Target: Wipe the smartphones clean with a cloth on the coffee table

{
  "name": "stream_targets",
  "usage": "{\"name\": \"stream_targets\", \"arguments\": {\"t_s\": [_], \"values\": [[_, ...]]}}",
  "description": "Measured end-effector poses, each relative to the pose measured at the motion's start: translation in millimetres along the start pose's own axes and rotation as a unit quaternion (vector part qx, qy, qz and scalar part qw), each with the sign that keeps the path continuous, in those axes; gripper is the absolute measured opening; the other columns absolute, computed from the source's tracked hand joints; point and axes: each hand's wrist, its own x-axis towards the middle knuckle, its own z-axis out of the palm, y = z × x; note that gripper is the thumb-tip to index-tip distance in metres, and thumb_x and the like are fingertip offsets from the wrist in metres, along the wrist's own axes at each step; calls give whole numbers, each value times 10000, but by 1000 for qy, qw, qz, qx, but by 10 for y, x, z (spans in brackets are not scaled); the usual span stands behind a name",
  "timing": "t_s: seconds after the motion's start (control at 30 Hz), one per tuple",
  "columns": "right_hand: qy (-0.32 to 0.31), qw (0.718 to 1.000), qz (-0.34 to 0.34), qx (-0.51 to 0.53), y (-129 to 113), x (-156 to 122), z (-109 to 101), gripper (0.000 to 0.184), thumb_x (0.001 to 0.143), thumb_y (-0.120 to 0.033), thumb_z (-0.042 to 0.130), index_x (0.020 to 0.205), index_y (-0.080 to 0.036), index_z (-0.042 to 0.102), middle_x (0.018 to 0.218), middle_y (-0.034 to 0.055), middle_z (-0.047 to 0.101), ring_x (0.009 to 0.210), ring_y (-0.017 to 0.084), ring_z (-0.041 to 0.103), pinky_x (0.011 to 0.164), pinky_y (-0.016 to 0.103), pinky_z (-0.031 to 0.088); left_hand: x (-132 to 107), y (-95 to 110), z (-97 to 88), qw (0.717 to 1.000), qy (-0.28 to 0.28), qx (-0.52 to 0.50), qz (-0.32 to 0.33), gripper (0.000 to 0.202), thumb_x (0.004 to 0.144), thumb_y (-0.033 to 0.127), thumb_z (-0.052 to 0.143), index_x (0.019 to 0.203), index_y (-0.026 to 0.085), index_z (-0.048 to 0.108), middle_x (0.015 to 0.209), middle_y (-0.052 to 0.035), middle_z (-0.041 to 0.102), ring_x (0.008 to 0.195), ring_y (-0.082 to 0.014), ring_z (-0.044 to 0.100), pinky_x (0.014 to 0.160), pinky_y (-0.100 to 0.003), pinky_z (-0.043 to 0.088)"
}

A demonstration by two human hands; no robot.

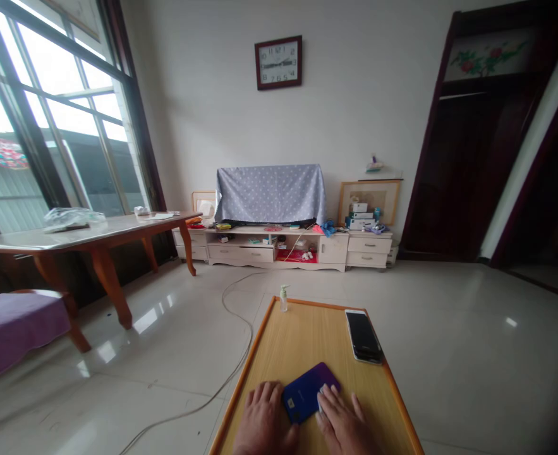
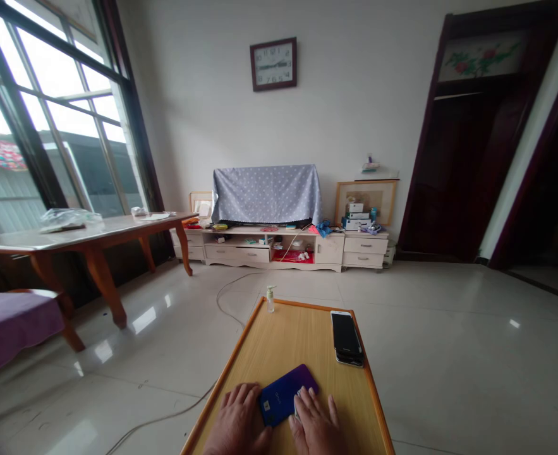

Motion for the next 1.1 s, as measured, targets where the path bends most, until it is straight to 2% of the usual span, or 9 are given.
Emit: {"name": "stream_targets", "arguments": {"t_s": [0.17, 0.27, 0.33, 0.43, 0.5, 0.6, 0.77, 0.93, 1.1], "values": [[120, 986, -107, -51, 76, -44, 358, 452, 967, -525, 470, 1368, -339, 557, 1361, 37, 552, 1180, 285, 607, 993, 421, 504, 62, 31, 35, 999, -22, 28, 5, 669, 681, 497, 572, 1307, 262, 559, 1372, -67, 556, 1288, -295, 444, 1110, -386, 266], [125, 980, -148, -34, 57, -21, 365, 415, 973, -512, 471, 1343, -356, 576, 1330, 2, 585, 1162, 244, 624, 1006, 372, 489, 110, 67, 53, 998, -35, 52, 3, 695, 674, 480, 582, 1327, 246, 546, 1382, -74, 555, 1293, -291, 450, 1106, -386, 285], [94, 989, -112, -5, 53, 15, 183, 398, 992, -484, 433, 1329, -343, 591, 1333, 2, 591, 1201, 249, 597, 1063, 425, 443, 137, 106, 56, 997, -45, 69, 3, 692, 689, 481, 573, 1335, 236, 541, 1392, -79, 551, 1297, -287, 454, 1103, -382, 295], [47, 999, -5, 25, 69, 74, -186, 477, 1012, -493, 347, 1369, -263, 564, 1413, 73, 519, 1314, 301, 488, 1127, 559, 332, 166, 155, 69, 995, -55, 88, 1, 700, 691, 476, 579, 1345, 231, 533, 1409, -80, 541, 1311, -286, 449, 1103, -383, 306], [33, 998, 47, 37, 62, 106, -327, 501, 1015, -478, 323, 1381, -226, 555, 1434, 101, 492, 1359, 316, 427, 1152, 594, 259, 184, 157, 96, 994, -50, 98, -4, 711, 674, 464, 601, 1345, 242, 531, 1410, -74, 542, 1316, -292, 447, 1099, -393, 316], [2, 997, 52, 62, -18, 141, -260, 491, 986, -471, 396, 1374, -220, 564, 1447, 110, 468, 1367, 332, 410, 1163, 585, 237, 220, 110, 156, 994, -47, 102, 8, 707, 681, 492, 614, 1343, 260, 529, 1406, -73, 548, 1318, -300, 450, 1099, -405, 327], [-40, 993, -33, 110, -155, 160, -38, 443, 919, -491, 538, 1311, -299, 619, 1410, 46, 512, 1325, 315, 471, 1168, 520, 267, 256, 54, 214, 993, -53, 104, 14, 710, 711, 562, 602, 1352, 269, 517, 1409, -83, 547, 1307, -316, 467, 1082, -430, 358], [-10, 994, 27, 110, -19, 133, -329, 462, 1008, -404, 336, 1413, -272, 515, 1474, 57, 468, 1393, 279, 385, 1185, 571, 158, 228, 134, 179, 993, -48, 109, 17, 694, 710, 479, 597, 1353, 233, 513, 1412, -91, 541, 1317, -301, 455, 1103, -427, 341], [-10, 994, 56, 98, -1, 56, -372, 515, 994, -423, 364, 1445, -203, 477, 1517, 96, 407, 1430, 282, 317, 1201, 497, 161, 180, 189, 143, 995, -28, 91, 17, 655, 738, 453, 575, 1348, 224, 507, 1407, -84, 541, 1318, -279, 449, 1119, -411, 316]]}}
